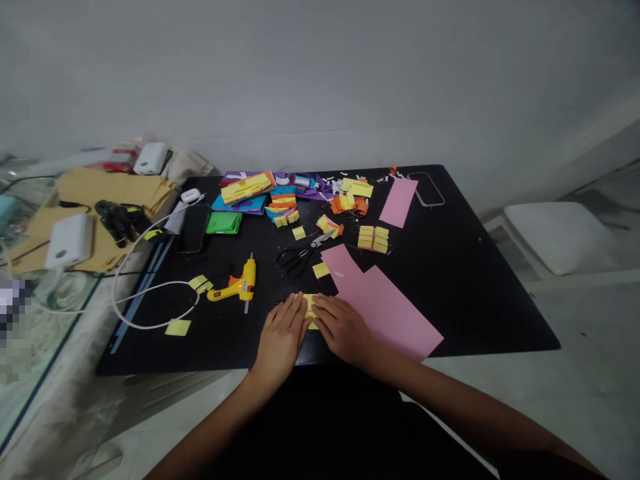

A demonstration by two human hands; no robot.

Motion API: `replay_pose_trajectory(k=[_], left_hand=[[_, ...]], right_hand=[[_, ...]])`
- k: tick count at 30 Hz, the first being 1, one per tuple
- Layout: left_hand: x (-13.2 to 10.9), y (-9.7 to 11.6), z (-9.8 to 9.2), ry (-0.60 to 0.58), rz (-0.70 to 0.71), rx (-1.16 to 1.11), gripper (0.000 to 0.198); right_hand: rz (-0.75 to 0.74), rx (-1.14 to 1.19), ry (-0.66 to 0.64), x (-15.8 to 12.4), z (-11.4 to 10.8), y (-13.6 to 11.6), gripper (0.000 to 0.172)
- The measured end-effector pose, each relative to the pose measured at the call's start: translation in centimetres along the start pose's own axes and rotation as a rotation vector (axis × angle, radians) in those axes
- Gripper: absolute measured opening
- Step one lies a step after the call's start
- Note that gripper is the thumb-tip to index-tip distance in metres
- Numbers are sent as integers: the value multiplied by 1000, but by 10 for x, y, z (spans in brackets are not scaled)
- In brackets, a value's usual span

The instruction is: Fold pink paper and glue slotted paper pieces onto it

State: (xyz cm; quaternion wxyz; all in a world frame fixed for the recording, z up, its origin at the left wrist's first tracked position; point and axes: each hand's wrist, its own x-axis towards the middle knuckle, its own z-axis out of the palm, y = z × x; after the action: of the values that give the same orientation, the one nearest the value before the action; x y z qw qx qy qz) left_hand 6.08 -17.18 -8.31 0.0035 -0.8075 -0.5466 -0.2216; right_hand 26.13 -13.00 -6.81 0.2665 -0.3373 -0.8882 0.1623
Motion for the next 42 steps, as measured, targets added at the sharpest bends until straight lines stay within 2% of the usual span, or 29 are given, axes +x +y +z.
replay_pose_trajectory(k=[6, 9, 13, 16, 19, 25, 29, 36, 42], left_hand=[[1, -8, -13, 7, -62, -194, 40], [1, -9, -23, 30, -113, -250, 41], [-2, -6, -32, -40, -119, -249, 34], [-3, -4, -34, -111, -110, -251, 43], [-1, -8, -36, -158, -86, -263, 50], [6, -19, -38, -169, 7, -262, 39], [12, -22, -43, -182, 78, -273, 36], [21, -26, -51, -161, 114, -274, 28], [24, -24, -50, -184, 170, -221, 53]], right_hand=[[89, 114, -9, 9, -7, 3, 25], [102, 138, -22, 17, -11, 11, 28], [62, 176, -118, 29, -12, 24, 33], [42, 195, -178, 35, -13, 30, 33], [39, 211, -210, 37, -15, 31, 33], [93, 234, -212, 38, -23, 26, 33], [170, 257, -205, 37, -29, 24, 32], [326, 276, -164, 36, -40, 18, 28], [360, 242, -171, 33, -41, 14, 32]])
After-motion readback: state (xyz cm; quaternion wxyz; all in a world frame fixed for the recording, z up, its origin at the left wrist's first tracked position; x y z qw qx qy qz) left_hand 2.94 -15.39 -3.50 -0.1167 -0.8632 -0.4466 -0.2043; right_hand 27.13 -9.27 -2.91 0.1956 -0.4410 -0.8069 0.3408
